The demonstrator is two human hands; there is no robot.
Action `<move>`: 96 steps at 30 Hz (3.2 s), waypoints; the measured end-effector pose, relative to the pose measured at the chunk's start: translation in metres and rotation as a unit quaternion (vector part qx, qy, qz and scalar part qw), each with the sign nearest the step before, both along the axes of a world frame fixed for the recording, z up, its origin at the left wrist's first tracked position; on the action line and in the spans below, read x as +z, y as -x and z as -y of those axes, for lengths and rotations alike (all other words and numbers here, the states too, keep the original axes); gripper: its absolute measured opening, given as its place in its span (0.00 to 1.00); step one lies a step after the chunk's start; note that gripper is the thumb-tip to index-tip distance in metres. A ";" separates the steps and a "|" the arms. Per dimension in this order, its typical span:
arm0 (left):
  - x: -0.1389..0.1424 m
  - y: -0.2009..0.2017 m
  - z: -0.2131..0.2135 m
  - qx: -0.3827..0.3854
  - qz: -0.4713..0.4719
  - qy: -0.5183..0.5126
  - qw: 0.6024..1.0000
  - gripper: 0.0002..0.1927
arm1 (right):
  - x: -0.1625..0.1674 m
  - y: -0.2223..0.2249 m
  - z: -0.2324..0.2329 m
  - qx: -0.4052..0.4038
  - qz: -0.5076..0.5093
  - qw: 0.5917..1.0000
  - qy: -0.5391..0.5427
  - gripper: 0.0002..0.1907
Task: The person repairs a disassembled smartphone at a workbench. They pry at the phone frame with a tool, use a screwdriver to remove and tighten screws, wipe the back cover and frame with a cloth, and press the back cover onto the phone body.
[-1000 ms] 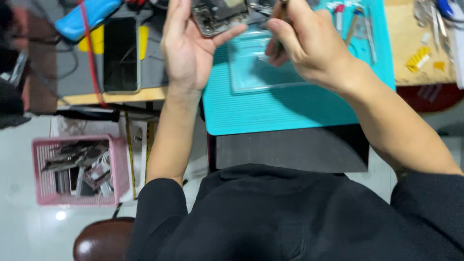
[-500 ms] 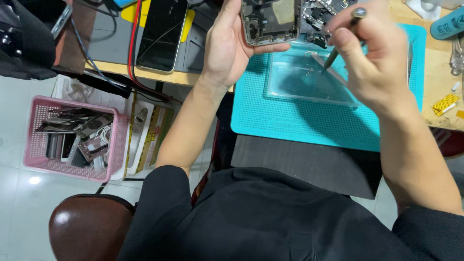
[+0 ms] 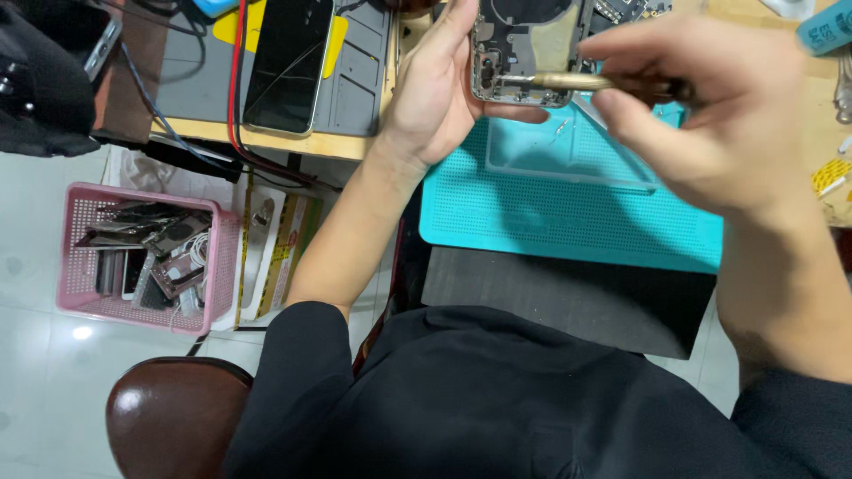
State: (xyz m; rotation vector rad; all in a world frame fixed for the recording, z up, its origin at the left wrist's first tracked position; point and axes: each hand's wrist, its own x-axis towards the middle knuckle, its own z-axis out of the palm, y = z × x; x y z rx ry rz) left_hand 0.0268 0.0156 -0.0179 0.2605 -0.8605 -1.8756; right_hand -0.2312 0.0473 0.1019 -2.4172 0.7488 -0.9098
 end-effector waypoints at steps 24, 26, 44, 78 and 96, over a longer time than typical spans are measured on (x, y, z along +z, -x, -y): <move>0.009 0.008 -0.006 -0.087 -0.060 -0.019 0.994 0.31 | 0.001 -0.032 -0.006 -0.072 -0.104 0.947 0.297 0.08; 0.009 0.008 -0.006 -0.089 -0.062 -0.014 0.994 0.31 | 0.002 -0.033 -0.006 -0.068 -0.102 0.949 0.289 0.08; 0.011 0.009 -0.013 -0.022 -0.015 -0.022 0.999 0.25 | 0.000 -0.034 -0.004 -0.052 -0.093 0.958 0.268 0.06; 0.011 0.012 -0.012 0.027 -0.004 -0.019 0.999 0.24 | -0.008 -0.036 -0.006 -0.045 -0.070 0.970 0.228 0.06; 0.014 0.012 -0.013 0.021 -0.011 -0.022 0.999 0.24 | -0.008 -0.037 -0.007 -0.048 -0.068 0.971 0.224 0.07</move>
